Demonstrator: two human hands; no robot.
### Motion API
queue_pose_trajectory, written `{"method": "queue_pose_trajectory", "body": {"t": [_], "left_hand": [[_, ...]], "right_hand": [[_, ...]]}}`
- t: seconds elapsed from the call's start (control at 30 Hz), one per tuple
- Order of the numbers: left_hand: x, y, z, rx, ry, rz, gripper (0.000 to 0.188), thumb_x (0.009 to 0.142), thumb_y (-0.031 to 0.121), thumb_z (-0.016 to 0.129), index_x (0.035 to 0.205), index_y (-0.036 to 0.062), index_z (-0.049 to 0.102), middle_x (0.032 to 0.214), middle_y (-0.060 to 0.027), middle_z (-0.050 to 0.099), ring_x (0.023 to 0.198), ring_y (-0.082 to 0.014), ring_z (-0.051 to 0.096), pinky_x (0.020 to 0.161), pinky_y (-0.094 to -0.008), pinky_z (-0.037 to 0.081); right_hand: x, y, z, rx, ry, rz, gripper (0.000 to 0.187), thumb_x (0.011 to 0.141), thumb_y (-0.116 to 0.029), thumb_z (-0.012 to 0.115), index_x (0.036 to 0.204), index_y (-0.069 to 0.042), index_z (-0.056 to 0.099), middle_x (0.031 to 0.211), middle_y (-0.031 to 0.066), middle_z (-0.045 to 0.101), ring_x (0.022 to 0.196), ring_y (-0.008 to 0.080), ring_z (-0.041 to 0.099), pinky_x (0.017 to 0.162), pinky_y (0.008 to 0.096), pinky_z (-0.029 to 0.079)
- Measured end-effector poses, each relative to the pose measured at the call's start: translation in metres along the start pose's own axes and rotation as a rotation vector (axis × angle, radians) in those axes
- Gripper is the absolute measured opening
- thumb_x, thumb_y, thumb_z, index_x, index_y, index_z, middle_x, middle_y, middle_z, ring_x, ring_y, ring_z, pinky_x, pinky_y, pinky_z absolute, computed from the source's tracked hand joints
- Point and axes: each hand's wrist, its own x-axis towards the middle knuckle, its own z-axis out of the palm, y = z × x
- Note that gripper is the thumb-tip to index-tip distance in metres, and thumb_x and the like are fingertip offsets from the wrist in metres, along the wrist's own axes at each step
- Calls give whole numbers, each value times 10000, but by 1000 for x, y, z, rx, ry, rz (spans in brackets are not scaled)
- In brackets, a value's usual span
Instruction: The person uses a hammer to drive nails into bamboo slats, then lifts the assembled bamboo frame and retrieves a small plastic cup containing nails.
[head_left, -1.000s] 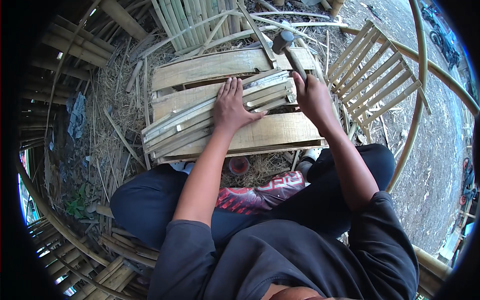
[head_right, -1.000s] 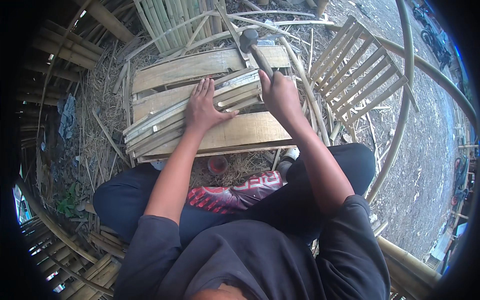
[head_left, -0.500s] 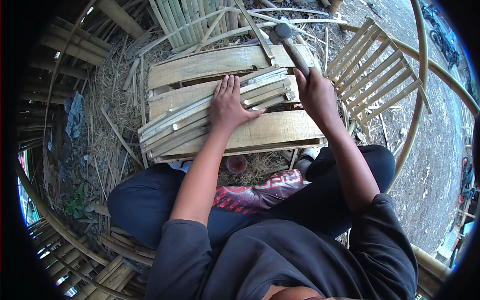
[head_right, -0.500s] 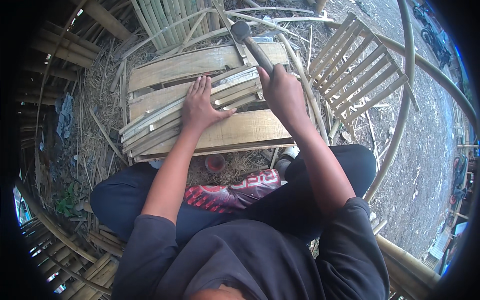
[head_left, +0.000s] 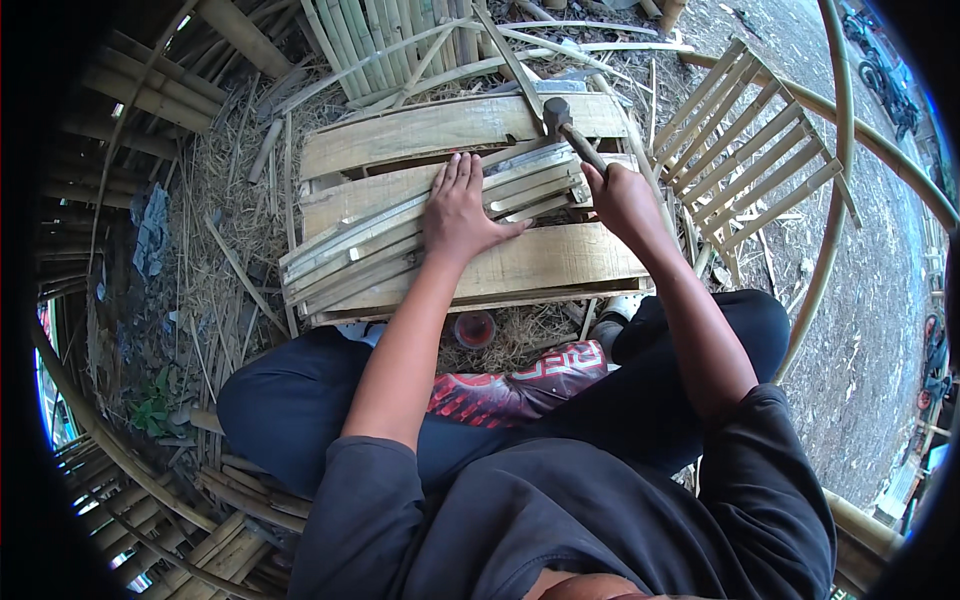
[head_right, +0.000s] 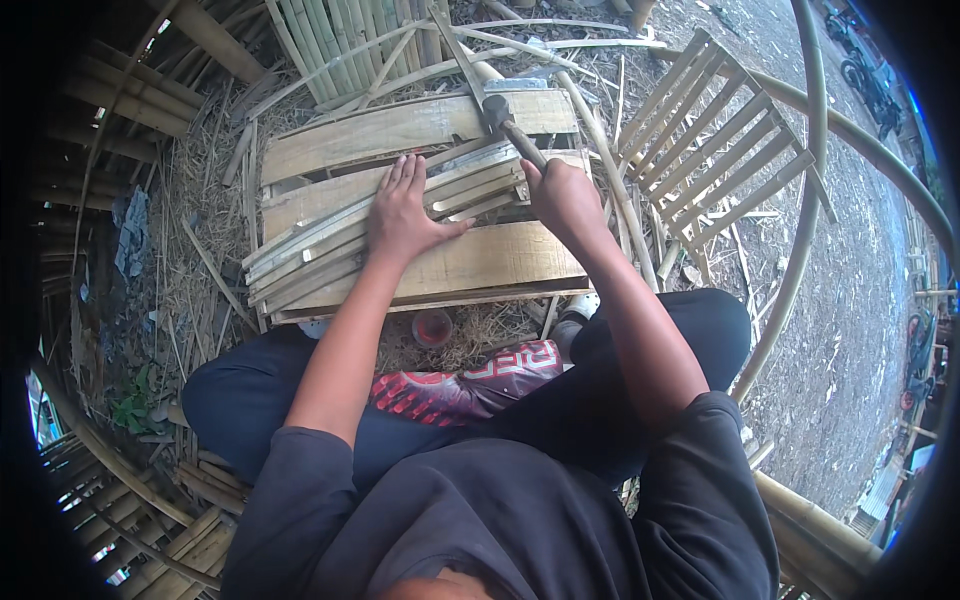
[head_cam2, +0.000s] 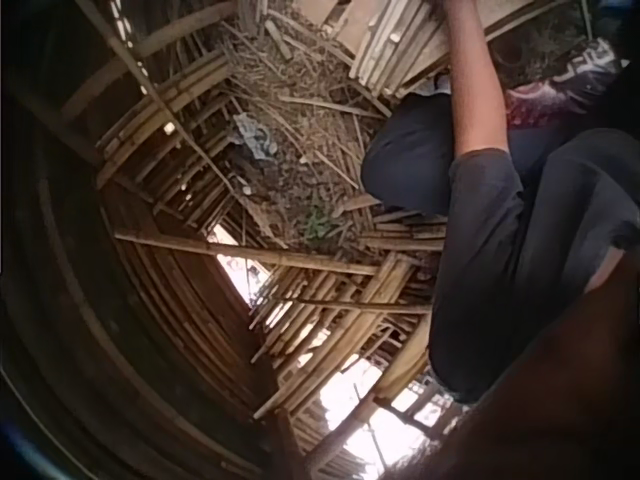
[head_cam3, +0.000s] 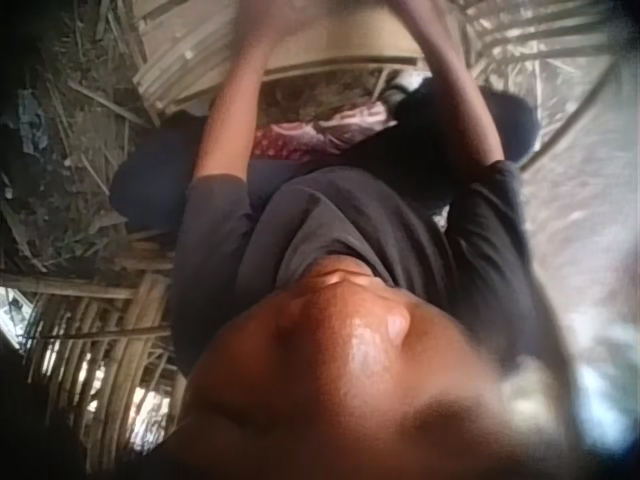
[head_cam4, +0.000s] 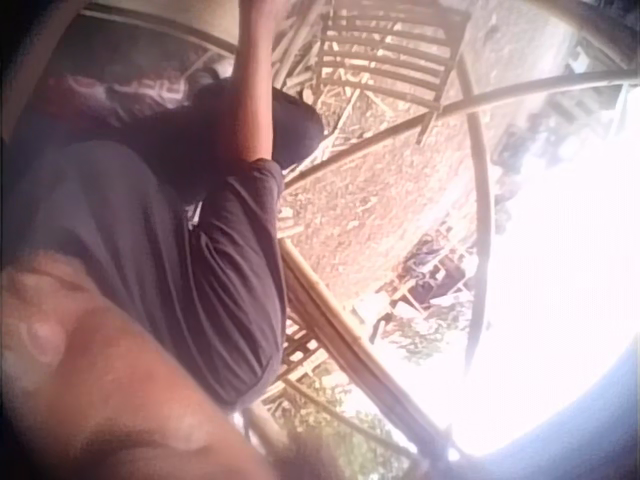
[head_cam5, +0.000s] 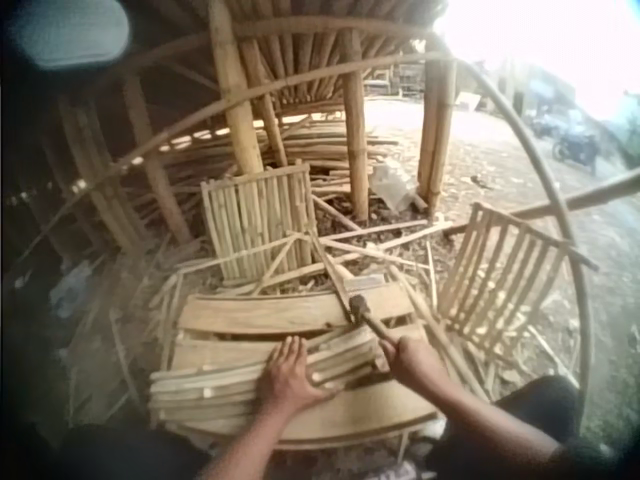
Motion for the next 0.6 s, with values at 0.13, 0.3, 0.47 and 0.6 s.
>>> {"method": "queue_pose_trajectory", "body": {"t": [0.13,0.3,0.47,0.6], "left_hand": [[0,-2,0,0,-2,2,1295,638,801,780,1529,-71,430,1589,-232,462,1530,-330,375,1290,-408,253],[-4,-2,-1,5,-12,-1,1302,650,800,777,1543,-73,410,1596,-238,451,1536,-333,364,1295,-405,244],[-5,-3,8,9,35,24,1287,648,804,774,1529,-72,436,1592,-241,457,1537,-326,366,1296,-398,241],[-4,-1,1,28,42,23,1276,642,811,783,1504,-73,464,1555,-247,499,1500,-341,424,1269,-411,310]], "right_hand": [[-1,-11,-9,100,94,-46,557,1052,-458,570,918,74,663,787,338,676,816,529,687,775,583,536],[-9,-21,-17,88,188,-157,513,1045,-420,597,900,68,658,758,326,673,778,516,689,727,589,534],[3,-12,-16,-28,-47,-34,584,1058,-452,549,886,82,709,854,334,702,865,512,702,803,574,545],[-1,-11,-22,61,-2,-33,613,1060,-471,541,905,100,702,854,346,697,879,520,702,818,563,549]]}}
